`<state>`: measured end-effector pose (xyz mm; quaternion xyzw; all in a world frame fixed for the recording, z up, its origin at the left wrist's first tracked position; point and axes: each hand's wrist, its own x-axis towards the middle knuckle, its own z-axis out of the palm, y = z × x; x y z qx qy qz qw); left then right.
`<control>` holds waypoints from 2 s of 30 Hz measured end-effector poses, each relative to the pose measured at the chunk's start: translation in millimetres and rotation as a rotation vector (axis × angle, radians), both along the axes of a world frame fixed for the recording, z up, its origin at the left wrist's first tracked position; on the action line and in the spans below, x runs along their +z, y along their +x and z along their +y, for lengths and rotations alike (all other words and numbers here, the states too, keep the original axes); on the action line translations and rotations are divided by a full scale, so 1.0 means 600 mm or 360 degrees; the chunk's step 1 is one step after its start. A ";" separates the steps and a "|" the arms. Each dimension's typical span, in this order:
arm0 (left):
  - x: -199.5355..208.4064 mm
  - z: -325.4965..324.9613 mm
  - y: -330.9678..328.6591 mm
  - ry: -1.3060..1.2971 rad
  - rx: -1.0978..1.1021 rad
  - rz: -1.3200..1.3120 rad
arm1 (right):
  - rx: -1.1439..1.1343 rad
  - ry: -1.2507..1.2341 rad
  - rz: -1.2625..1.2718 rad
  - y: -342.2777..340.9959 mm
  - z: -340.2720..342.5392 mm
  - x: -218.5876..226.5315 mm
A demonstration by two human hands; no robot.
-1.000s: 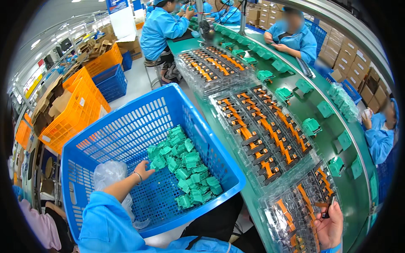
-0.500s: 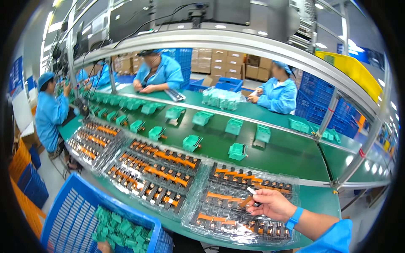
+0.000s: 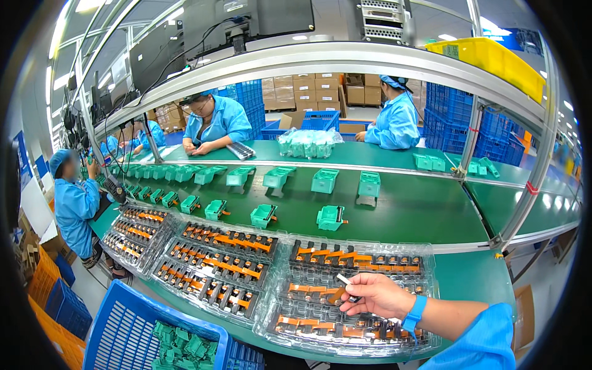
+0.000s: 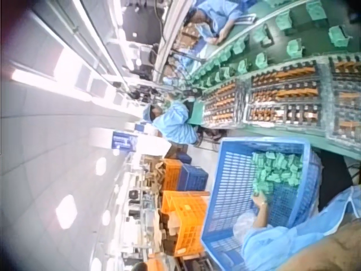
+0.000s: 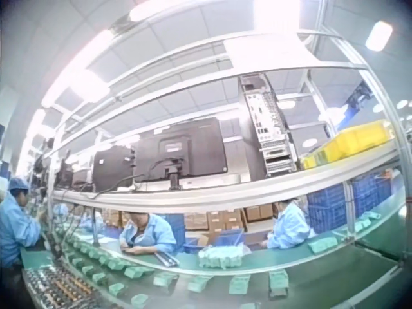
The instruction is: Assembling small electronic components into green plastic housings on an assembly line.
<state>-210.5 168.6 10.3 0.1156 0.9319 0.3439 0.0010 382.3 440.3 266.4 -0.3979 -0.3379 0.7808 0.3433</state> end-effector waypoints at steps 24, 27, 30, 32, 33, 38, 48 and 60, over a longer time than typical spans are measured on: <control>0.439 0.371 0.605 0.1042 -0.2789 0.1181 | 0.0117 0.0049 0.0558 -0.018 0.035 0.016; 0.417 0.377 0.617 0.0939 -0.2831 0.1371 | 0.0136 0.0127 0.0402 -0.028 0.028 0.009; 0.405 0.388 0.622 0.0946 -0.2885 0.1373 | 0.0111 0.0247 0.0240 -0.027 0.028 -0.001; 0.410 0.388 0.631 0.0933 -0.2917 0.1124 | 0.0009 0.0302 0.0162 -0.030 0.039 -0.030; 0.413 0.388 0.629 0.0898 -0.2943 0.1041 | -0.0067 0.0367 0.0238 -0.034 0.046 -0.038; 0.407 0.386 0.617 0.1235 -0.2416 -0.1594 | -0.0182 0.0531 0.0182 -0.038 0.048 -0.043; 0.401 0.393 0.598 0.0910 -0.2016 -0.2328 | -0.0246 0.0302 0.0311 -0.049 0.042 -0.017; 0.390 0.397 0.599 0.1131 -0.1968 -0.1921 | -0.0248 0.1555 -0.0492 -0.014 0.028 0.028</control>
